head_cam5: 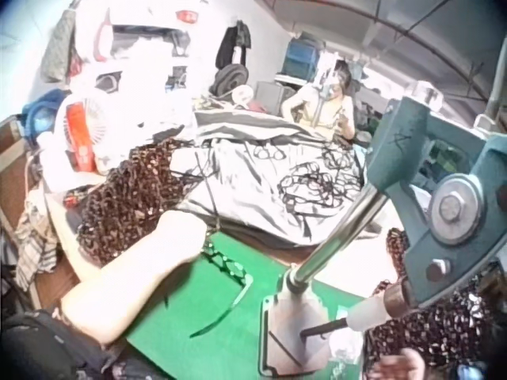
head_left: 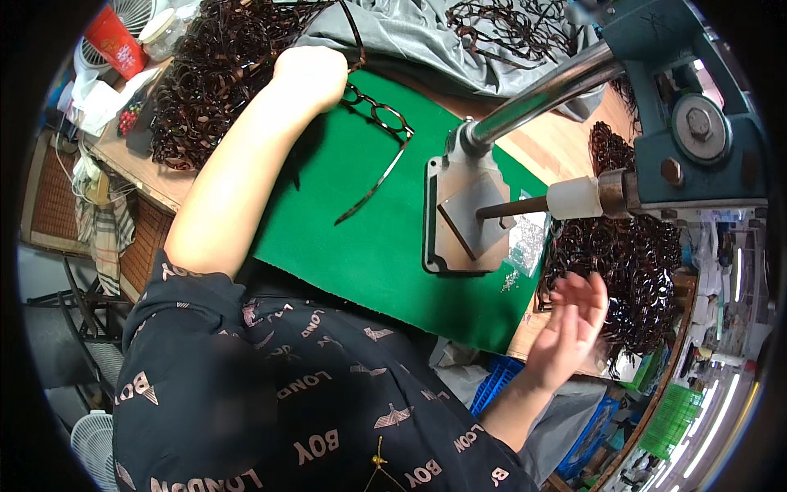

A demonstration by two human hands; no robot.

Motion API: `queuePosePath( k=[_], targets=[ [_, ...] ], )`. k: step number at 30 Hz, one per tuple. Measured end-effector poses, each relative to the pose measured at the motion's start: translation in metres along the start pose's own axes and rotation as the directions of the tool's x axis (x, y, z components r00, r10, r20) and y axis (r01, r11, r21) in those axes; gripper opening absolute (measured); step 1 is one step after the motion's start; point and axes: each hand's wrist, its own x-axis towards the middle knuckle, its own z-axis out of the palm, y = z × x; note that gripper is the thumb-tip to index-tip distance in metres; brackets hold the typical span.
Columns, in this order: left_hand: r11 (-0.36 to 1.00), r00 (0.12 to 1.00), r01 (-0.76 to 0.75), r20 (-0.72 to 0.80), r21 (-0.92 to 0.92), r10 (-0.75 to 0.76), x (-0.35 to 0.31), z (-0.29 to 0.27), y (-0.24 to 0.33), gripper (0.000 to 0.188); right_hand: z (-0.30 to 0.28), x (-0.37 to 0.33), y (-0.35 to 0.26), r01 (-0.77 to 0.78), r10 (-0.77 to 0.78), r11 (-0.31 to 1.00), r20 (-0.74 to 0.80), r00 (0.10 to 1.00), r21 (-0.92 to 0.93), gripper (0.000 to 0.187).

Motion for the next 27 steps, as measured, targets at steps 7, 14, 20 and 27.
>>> queuePosePath(
  k=[7, 14, 20, 27],
  targets=[
    [0.58, 0.898, -0.432, -0.27, -0.69, 0.348, -0.089, -0.069, 0.001, 0.018, 0.088, -0.011, 0.028, 0.0, 0.094, 0.981, 0.481, 0.871, -0.193, 0.082],
    [0.591, 0.795, -0.601, -0.474, -0.538, 0.378, -0.113, -0.043, 0.029, 0.019, 0.082, -0.029, -0.018, -0.713, 0.288, 0.34, 0.653, 0.7, 0.614, 0.059],
    [0.619, 0.776, -0.54, -0.054, -0.57, 0.628, -0.079, -0.014, 0.019, 0.043, 0.01, -0.032, -0.011, -0.594, 0.179, 0.534, 0.606, 0.775, 0.602, 0.065],
    [0.056, 0.611, -0.079, -0.004, -0.995, 0.791, -0.12, -0.049, 0.04, 0.023, 0.004, -0.05, -0.005, -0.549, 0.318, 0.769, 0.55, 0.772, 0.327, 0.064]
  ],
)
